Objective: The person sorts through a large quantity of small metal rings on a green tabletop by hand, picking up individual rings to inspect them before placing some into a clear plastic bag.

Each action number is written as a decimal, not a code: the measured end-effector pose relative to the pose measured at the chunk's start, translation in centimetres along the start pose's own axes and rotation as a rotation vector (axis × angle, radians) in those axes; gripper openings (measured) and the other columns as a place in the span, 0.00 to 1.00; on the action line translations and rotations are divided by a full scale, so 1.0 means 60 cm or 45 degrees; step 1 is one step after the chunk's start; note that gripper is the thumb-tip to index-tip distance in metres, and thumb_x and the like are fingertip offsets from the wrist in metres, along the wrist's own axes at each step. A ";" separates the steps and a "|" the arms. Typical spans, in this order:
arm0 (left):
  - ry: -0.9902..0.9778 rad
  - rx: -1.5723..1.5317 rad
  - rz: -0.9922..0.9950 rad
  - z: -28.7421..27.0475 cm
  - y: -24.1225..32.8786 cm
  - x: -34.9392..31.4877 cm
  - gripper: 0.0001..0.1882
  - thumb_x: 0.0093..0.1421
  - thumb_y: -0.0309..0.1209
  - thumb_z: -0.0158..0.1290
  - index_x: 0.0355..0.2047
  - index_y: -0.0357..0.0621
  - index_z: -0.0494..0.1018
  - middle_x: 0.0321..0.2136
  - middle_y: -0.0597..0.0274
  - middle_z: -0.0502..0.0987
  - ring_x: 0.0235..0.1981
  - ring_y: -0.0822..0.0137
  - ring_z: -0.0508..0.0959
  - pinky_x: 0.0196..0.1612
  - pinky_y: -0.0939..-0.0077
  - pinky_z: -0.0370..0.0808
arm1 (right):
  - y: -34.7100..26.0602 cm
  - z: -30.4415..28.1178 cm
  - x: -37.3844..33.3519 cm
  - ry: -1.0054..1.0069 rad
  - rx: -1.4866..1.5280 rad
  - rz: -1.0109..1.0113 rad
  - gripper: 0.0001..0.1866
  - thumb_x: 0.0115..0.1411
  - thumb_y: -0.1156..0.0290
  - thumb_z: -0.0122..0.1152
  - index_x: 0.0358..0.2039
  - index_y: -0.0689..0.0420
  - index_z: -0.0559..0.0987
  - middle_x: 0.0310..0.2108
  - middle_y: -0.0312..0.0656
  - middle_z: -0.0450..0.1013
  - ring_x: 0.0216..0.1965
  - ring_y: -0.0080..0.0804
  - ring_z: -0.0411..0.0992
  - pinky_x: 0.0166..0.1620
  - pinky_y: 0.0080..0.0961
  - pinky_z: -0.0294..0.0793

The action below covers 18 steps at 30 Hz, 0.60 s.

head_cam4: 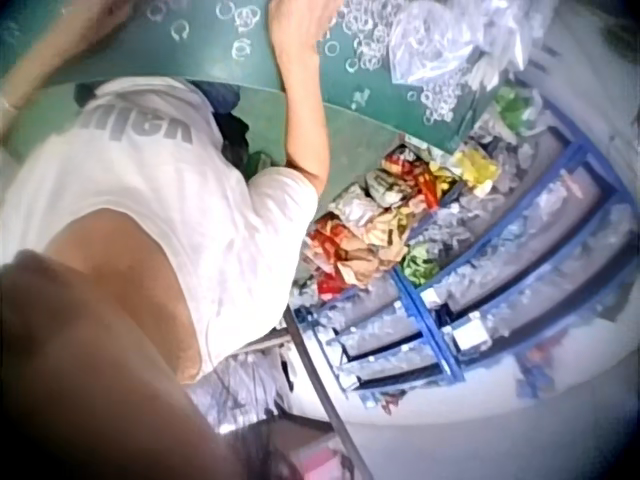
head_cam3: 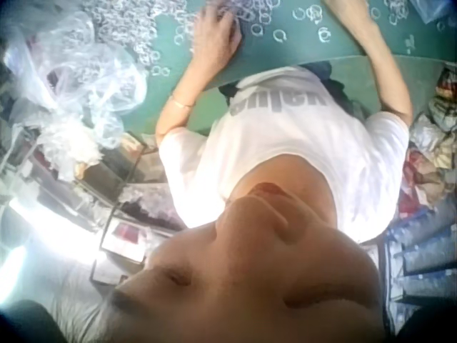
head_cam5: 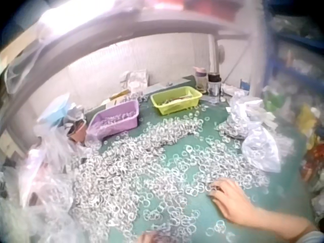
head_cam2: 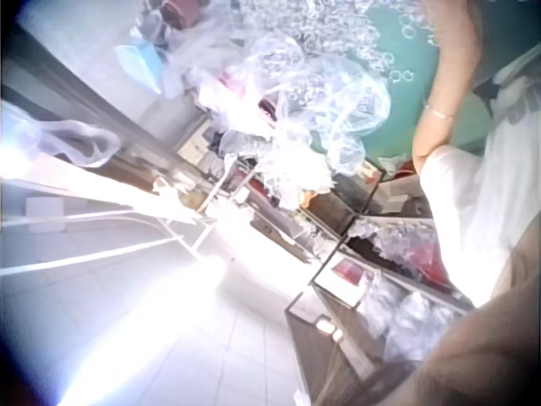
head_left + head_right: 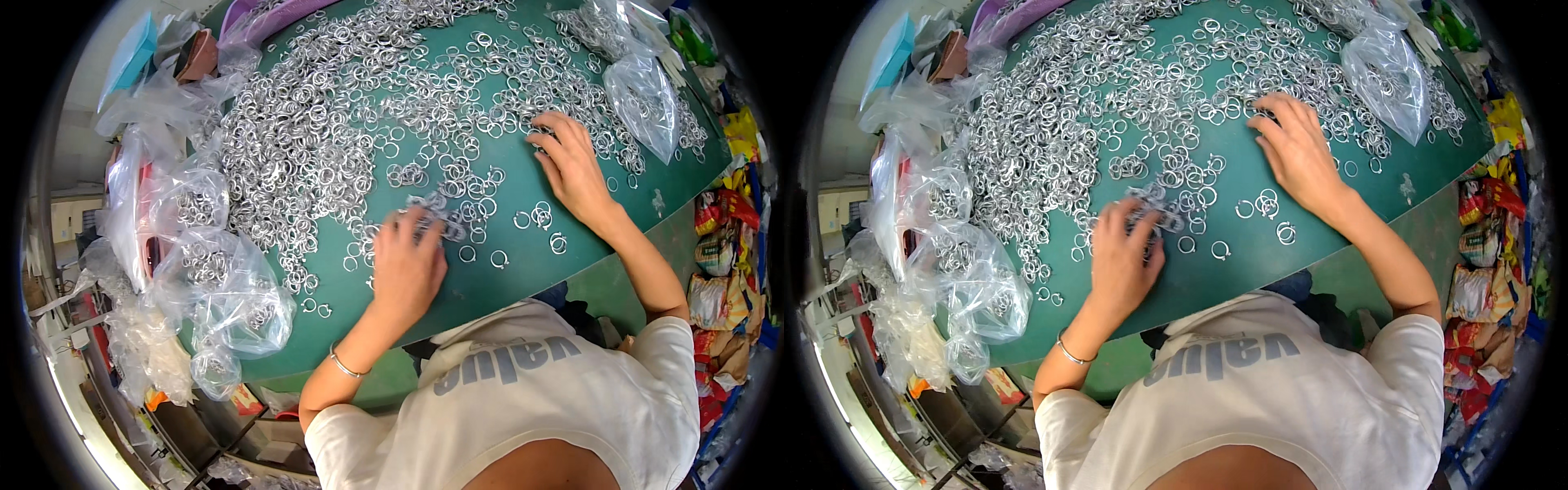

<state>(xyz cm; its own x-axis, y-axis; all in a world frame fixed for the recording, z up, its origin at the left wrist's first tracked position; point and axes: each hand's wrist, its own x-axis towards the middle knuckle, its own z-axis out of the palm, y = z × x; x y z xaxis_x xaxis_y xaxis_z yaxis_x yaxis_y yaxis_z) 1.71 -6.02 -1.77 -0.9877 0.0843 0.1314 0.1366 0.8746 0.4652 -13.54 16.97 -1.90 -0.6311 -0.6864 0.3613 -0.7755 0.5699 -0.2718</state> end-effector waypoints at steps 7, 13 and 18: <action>0.206 0.210 -0.203 -0.021 -0.048 -0.015 0.19 0.48 0.23 0.52 0.43 0.41 0.68 0.44 0.50 0.63 0.49 0.48 0.62 0.51 0.53 0.58 | -0.075 0.023 0.006 -0.248 0.272 -0.321 0.20 0.47 0.69 0.62 0.42 0.54 0.73 0.48 0.39 0.65 0.52 0.38 0.61 0.55 0.40 0.56; 0.449 0.561 -0.276 -0.033 -0.023 -0.027 0.20 0.50 0.22 0.54 0.46 0.44 0.69 0.46 0.51 0.65 0.49 0.53 0.64 0.51 0.62 0.59 | -0.006 0.017 0.011 0.067 0.068 -0.050 0.09 0.47 0.75 0.60 0.31 0.57 0.73 0.36 0.39 0.67 0.42 0.38 0.65 0.49 0.35 0.60; 0.108 -0.128 -0.103 0.015 0.044 -0.033 0.22 0.48 0.26 0.58 0.46 0.43 0.69 0.40 0.56 0.68 0.42 0.58 0.69 0.46 0.66 0.60 | -0.047 -0.021 -0.041 -0.090 0.352 0.051 0.12 0.45 0.71 0.63 0.31 0.58 0.73 0.35 0.41 0.67 0.39 0.39 0.64 0.44 0.32 0.61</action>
<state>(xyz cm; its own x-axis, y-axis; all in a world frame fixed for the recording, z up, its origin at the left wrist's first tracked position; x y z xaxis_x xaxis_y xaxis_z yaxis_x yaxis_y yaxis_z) 3.95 -3.44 -1.59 -0.9864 -0.0287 0.1619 0.0682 0.8245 0.5617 -9.78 17.63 -0.90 -0.6537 -0.7010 0.2850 -0.7196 0.4593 -0.5208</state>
